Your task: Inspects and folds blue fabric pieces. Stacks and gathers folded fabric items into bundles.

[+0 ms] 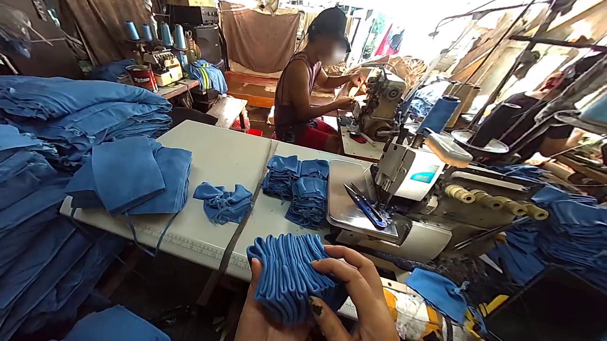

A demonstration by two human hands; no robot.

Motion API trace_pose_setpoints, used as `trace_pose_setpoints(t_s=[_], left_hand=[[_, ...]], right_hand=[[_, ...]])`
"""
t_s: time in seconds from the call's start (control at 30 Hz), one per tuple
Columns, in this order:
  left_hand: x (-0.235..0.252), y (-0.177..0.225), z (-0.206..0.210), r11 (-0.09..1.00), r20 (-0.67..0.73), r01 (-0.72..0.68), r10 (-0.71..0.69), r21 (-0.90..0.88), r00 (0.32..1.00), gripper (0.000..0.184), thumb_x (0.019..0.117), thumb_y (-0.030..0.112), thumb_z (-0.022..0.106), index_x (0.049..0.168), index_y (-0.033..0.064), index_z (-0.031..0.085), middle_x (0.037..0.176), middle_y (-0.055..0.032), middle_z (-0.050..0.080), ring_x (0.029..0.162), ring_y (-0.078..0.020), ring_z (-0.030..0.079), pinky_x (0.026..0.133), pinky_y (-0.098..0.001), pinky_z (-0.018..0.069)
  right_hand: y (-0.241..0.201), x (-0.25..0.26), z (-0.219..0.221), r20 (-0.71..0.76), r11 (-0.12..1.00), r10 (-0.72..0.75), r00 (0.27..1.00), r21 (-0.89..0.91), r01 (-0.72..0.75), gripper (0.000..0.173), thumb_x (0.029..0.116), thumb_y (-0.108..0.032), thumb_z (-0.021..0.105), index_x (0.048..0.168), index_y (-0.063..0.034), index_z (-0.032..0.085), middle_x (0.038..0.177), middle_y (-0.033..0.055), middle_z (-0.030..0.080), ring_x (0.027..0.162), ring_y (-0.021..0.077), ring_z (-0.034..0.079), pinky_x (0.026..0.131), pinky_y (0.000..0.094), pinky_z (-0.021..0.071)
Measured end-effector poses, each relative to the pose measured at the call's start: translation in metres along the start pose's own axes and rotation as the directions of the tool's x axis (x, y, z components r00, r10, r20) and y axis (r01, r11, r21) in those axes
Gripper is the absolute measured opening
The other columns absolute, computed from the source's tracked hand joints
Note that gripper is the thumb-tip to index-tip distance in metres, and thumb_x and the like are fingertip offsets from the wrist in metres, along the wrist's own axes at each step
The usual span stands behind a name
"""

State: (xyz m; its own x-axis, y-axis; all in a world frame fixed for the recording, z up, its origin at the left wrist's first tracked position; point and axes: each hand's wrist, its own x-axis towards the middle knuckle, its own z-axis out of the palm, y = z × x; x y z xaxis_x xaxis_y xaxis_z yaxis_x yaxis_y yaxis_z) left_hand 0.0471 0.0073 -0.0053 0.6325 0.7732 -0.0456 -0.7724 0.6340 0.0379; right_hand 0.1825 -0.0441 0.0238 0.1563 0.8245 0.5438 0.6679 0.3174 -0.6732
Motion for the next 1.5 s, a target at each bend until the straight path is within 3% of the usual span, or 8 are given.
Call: trace_pose_setpoints(t_s=[0.1,0.3,0.53,0.87,1.03,1.27,1.4,1.5], left_hand=[[0.0,0.0,0.0,1.0,0.0,0.005,-0.005,-0.009,1.0,0.056,0.0868,0.058,0.07,0.111,0.0073,0.074,0.108,-0.0136,0.074,0.105,-0.0249,0.072,0.093,-0.0434,0.0584],[0.0,0.0,-0.001,1.0,-0.05,0.011,-0.01,0.016,0.999,0.057,0.0845,0.058,0.073,0.111,0.0071,0.073,0.108,-0.0143,0.074,0.104,-0.0265,0.072,0.092,-0.0453,0.059],[-0.001,0.0,0.0,0.998,-0.045,-0.009,0.011,0.055,0.999,0.052,0.0812,0.048,0.081,0.112,0.0071,0.072,0.108,-0.0137,0.074,0.104,-0.0239,0.072,0.093,-0.0416,0.059],[0.0,-0.001,-0.001,0.992,-0.103,-0.019,0.032,0.127,0.994,0.05,0.081,0.038,0.084,0.114,0.0043,0.069,0.107,-0.0141,0.073,0.103,-0.0227,0.072,0.095,-0.0398,0.0586],[0.001,-0.001,0.005,0.983,-0.16,-0.067,0.095,0.171,0.983,0.046,0.0866,0.036,0.08,0.116,0.0038,0.066,0.106,-0.0141,0.073,0.101,-0.0219,0.073,0.092,-0.0388,0.06],[0.003,-0.001,0.002,0.98,-0.193,-0.077,0.113,0.185,0.975,0.047,0.0898,0.036,0.077,0.121,0.003,0.062,0.109,-0.015,0.072,0.104,-0.0231,0.071,0.094,-0.0411,0.0591],[0.003,-0.003,0.001,0.946,-0.238,-0.109,0.187,0.304,0.953,0.057,0.0915,0.031,0.076,0.133,0.004,0.048,0.114,-0.0164,0.069,0.106,-0.024,0.07,0.095,-0.0416,0.0585],[0.004,-0.007,0.002,0.918,-0.259,-0.125,0.233,0.376,0.937,0.059,0.0936,0.026,0.074,0.138,0.0023,0.044,0.116,-0.0179,0.068,0.107,-0.0246,0.069,0.095,-0.0414,0.0582]], right_hand=[[0.0,-0.001,0.001,-0.01,1.0,0.013,1.0,-0.02,-0.013,0.037,0.0935,-0.038,0.072,0.125,-0.0197,0.068,0.137,0.0139,0.057,0.131,0.0245,0.052,0.105,0.0476,0.0455],[0.005,0.0,0.005,-0.058,1.0,-0.01,0.998,-0.025,0.009,0.027,0.0948,-0.021,0.067,0.121,-0.0172,0.071,0.133,0.0123,0.061,0.129,0.023,0.055,0.105,0.0455,0.0472],[0.005,0.0,0.003,0.009,0.999,0.013,1.0,-0.048,-0.013,0.049,0.0967,-0.054,0.062,0.129,-0.0179,0.066,0.138,0.0141,0.057,0.13,0.0252,0.053,0.103,0.0506,0.046],[0.01,0.001,0.006,-0.027,0.998,0.021,0.999,-0.056,-0.023,0.03,0.0988,-0.034,0.062,0.122,-0.016,0.069,0.13,0.0096,0.063,0.126,0.0203,0.057,0.102,0.0479,0.0477],[0.012,0.002,0.003,0.081,0.999,0.029,0.996,-0.016,-0.028,0.054,0.0991,-0.057,0.056,0.131,-0.0147,0.065,0.137,0.013,0.059,0.131,0.0238,0.054,0.103,0.0521,0.0474],[0.018,-0.001,0.01,0.071,0.999,0.044,0.997,0.011,-0.045,0.04,0.101,-0.04,0.059,0.13,-0.013,0.066,0.135,0.0118,0.061,0.129,0.022,0.056,0.104,0.0489,0.0484],[0.019,-0.001,0.011,0.09,0.999,0.032,0.995,0.0,-0.033,0.06,0.0984,-0.061,0.055,0.133,-0.013,0.063,0.136,0.0147,0.058,0.13,0.0235,0.054,0.103,0.0489,0.0494],[0.019,-0.002,0.015,0.084,0.998,0.062,0.995,0.011,-0.063,0.055,0.0989,-0.055,0.057,0.132,-0.0126,0.063,0.137,0.0156,0.058,0.13,0.0242,0.054,0.102,0.0493,0.0495]])
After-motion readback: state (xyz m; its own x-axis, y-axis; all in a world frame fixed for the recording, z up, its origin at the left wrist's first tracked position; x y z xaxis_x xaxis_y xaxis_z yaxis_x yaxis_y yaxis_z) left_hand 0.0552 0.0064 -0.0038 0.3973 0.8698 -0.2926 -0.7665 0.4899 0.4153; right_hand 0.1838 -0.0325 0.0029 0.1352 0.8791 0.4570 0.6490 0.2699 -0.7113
